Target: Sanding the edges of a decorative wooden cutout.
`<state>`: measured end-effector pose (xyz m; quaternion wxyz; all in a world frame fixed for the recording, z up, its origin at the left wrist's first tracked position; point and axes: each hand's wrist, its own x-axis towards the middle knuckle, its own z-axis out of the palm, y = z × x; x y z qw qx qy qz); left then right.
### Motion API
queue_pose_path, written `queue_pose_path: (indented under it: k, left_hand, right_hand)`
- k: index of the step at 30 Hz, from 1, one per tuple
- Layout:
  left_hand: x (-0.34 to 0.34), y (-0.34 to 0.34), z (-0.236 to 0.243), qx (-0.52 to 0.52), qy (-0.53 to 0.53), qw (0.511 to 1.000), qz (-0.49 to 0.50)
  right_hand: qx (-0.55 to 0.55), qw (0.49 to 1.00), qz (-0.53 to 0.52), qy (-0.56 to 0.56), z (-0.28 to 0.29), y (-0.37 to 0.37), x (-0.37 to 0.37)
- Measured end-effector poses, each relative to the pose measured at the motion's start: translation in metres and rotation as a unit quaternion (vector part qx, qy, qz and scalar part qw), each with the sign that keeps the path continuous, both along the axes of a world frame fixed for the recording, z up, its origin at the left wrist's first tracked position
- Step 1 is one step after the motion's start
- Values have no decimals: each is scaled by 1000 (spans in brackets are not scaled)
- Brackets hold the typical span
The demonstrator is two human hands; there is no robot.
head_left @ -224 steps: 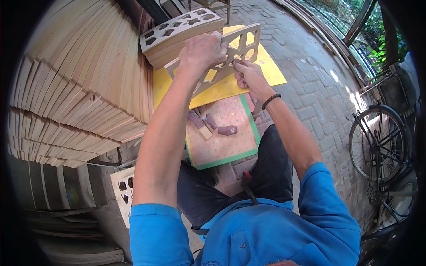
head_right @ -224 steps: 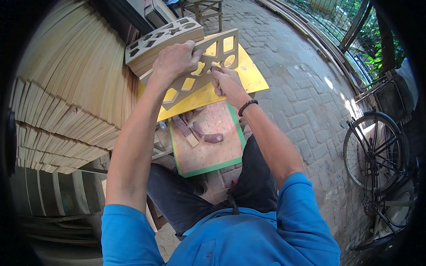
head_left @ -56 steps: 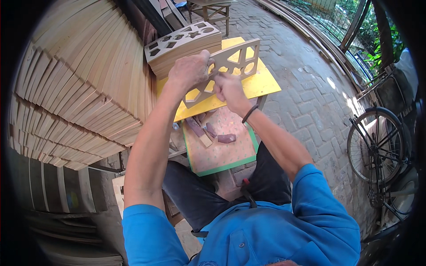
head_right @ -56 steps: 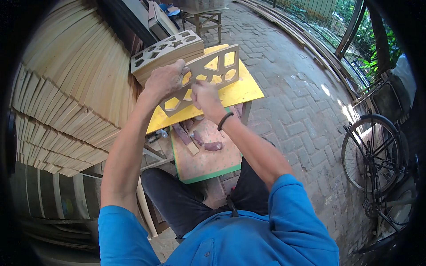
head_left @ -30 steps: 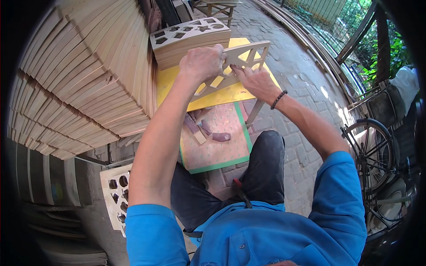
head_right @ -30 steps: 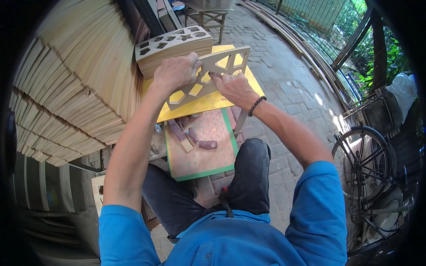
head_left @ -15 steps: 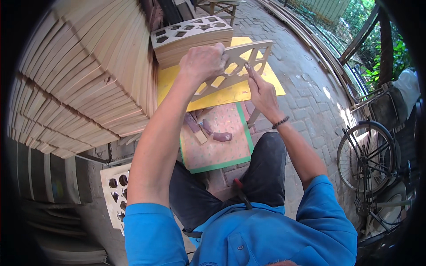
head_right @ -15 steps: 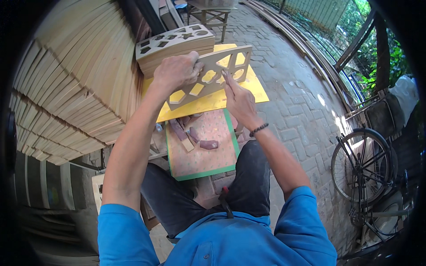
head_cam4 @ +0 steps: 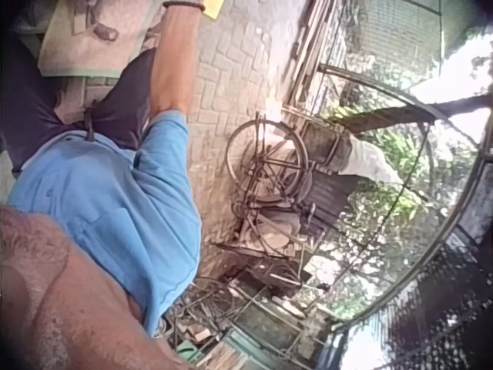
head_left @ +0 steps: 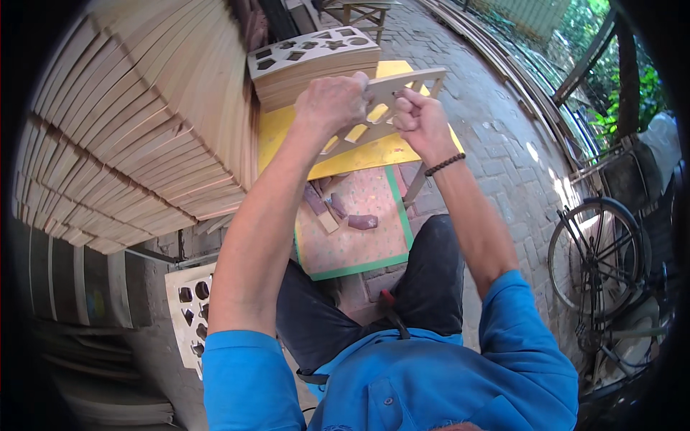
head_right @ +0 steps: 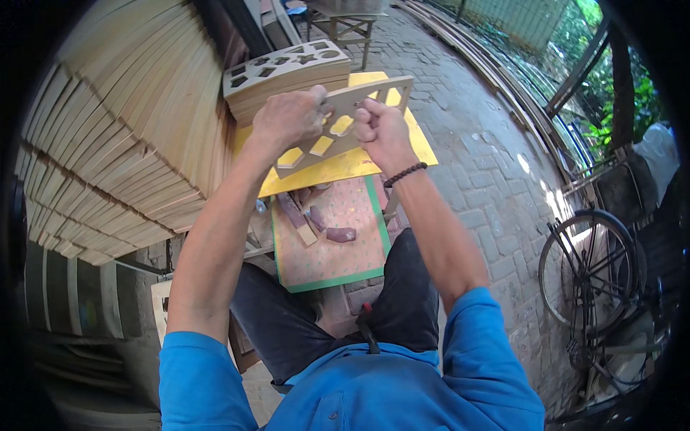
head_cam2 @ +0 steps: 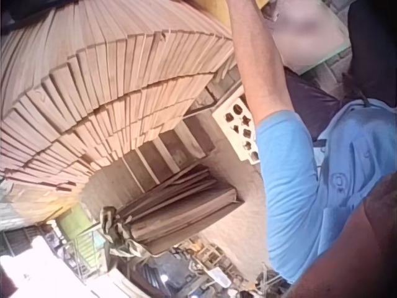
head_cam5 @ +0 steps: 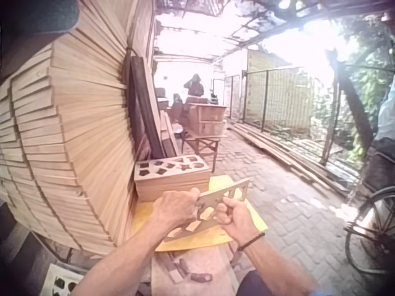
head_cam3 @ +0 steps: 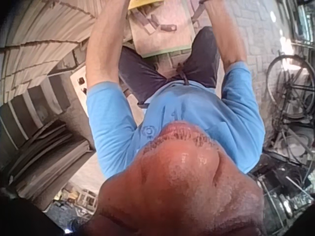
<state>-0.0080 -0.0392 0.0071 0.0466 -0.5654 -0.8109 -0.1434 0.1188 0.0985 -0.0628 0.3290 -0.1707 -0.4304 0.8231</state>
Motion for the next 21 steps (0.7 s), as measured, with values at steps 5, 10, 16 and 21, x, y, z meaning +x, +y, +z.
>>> queue_pose_path:
  k: [5,10,16,21]
  left_hand:
    - [7,5,5,-10,-5,1000,-1]
    - [5,0,4,-9,-16,1000,20]
    - [9,-1,4,-15,-7,1000,-7]
    - [4,3,2,-2,-8,1000,-9]
  right_hand:
    - [547,791,-184,-203,-17,0,4]
    - [818,445,-118,-344,-17,41,37]
    - [867,302,-110,-380,6,39,35]
    - [540,779,-123,-294,-21,15,15]
